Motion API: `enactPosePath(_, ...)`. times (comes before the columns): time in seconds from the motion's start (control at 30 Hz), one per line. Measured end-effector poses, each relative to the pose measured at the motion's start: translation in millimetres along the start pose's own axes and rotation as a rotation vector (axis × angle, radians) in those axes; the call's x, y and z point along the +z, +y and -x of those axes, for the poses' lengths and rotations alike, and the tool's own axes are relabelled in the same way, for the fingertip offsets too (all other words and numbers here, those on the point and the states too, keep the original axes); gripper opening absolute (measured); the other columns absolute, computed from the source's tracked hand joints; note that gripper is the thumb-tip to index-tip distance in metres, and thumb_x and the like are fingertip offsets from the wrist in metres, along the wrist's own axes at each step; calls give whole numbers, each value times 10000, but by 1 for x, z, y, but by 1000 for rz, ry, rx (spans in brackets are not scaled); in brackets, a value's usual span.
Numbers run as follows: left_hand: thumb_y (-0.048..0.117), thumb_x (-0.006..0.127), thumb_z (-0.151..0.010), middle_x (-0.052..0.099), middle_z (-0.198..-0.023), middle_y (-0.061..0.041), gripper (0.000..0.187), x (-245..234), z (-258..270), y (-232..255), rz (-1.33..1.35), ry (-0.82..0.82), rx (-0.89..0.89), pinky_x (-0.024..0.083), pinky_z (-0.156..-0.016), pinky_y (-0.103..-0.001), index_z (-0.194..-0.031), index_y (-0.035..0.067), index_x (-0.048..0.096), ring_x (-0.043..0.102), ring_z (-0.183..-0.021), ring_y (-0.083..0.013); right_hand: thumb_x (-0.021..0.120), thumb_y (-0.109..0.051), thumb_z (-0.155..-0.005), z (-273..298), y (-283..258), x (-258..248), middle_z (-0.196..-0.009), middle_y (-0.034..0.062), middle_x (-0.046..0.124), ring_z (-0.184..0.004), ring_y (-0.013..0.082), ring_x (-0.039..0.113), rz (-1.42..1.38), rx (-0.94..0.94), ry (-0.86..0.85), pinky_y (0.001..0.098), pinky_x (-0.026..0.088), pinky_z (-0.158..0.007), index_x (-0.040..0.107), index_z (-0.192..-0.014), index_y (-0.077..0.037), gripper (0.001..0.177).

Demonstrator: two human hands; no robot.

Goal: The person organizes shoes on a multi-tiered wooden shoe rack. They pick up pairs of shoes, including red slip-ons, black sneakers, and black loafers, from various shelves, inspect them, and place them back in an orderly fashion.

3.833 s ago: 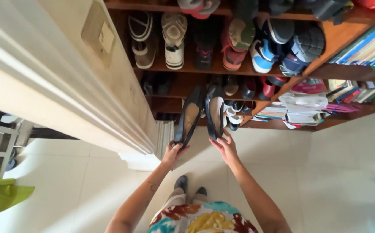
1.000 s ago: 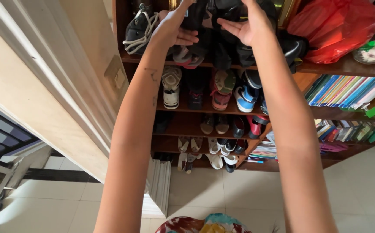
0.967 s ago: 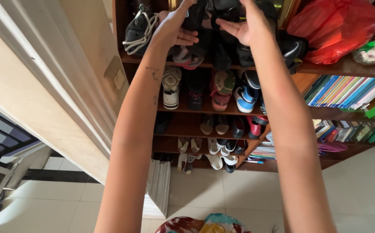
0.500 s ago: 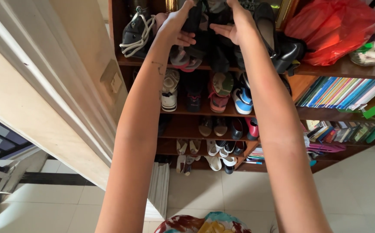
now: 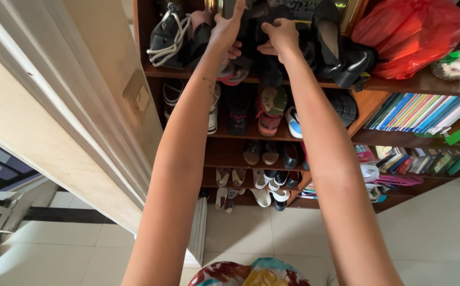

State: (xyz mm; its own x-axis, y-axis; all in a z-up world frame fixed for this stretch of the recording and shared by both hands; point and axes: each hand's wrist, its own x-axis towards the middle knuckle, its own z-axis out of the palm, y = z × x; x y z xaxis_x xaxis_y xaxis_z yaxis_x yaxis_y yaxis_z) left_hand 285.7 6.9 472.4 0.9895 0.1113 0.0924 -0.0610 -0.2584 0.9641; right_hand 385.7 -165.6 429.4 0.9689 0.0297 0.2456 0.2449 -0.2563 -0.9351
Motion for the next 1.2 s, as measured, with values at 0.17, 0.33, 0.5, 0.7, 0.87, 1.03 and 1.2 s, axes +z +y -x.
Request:
enactPosePath(0.17, 838, 345, -611, 532, -753, -111, 1306, 0, 5, -5, 100, -50, 17, 514, -544, -340, -1635, 112, -16, 553, -561, -198, 641, -238, -979, 23, -20, -4, -814, 210, 719, -689, 267, 804, -13, -3, -41, 362, 741, -674, 573, -1268, -50, 352)
enactPosePath(0.33, 809, 383, -680, 533, -728, -94, 1265, 4, 6, -11, 59, -34, 20, 505, -494, -314, -1627, 112, -85, 537, -522, -174, 628, -254, -997, 36, -24, -6, -986, 223, 698, -813, 293, 806, -8, 7, -94, 396, 735, -777, 336, -1538, -45, 649)
enactPosePath(0.5, 814, 355, -708, 601, -788, -108, 1248, 7, -2, -24, -25, -3, 69, 554, -514, -329, -1622, 85, -83, 581, -542, -193, 613, -263, -1004, 47, -26, -5, -1036, 213, 695, -861, 287, 800, 0, -37, -130, 389, 732, -804, 372, -1511, -41, 604)
enactPosePath(0.7, 784, 371, -768, 613, -801, -97, 1197, 6, 7, -29, -55, 3, 88, 539, -514, -333, -1618, 76, -87, 582, -540, -196, 648, -327, -966, 48, -26, -4, -1042, 183, 695, -894, 269, 791, 19, -18, -119, 358, 737, -793, 343, -1530, -32, 706)
enactPosePath(0.87, 810, 369, -741, 651, -839, -106, 1238, 6, 8, -36, -78, 11, 90, 592, -551, -329, -1614, 67, -98, 641, -603, -202, 663, -341, -948, 57, -29, -5, -1054, 178, 685, -951, 263, 773, 10, -30, -127, 362, 735, -794, 372, -1515, -53, 699)
enactPosePath(1.03, 774, 418, -775, 668, -910, -157, 1215, 1, 9, -49, 3, -1, 145, 626, -574, -348, -1604, 79, -135, 669, -606, -224, 666, -340, -944, 63, -24, -5, -1169, 183, 690, -1076, 280, 734, 4, -32, -157, 410, 711, -853, 383, -1507, -68, 686)
enactPosePath(1.2, 766, 425, -762, 668, -825, -134, 1264, -9, 4, -64, 47, 35, 122, 641, -570, -360, -1575, 22, -192, 654, -562, -215, 657, -356, -949, 76, -24, -3, -1273, 198, 653, -1141, 313, 702, 39, -26, -169, 410, 681, -899, 380, -1506, -84, 679)
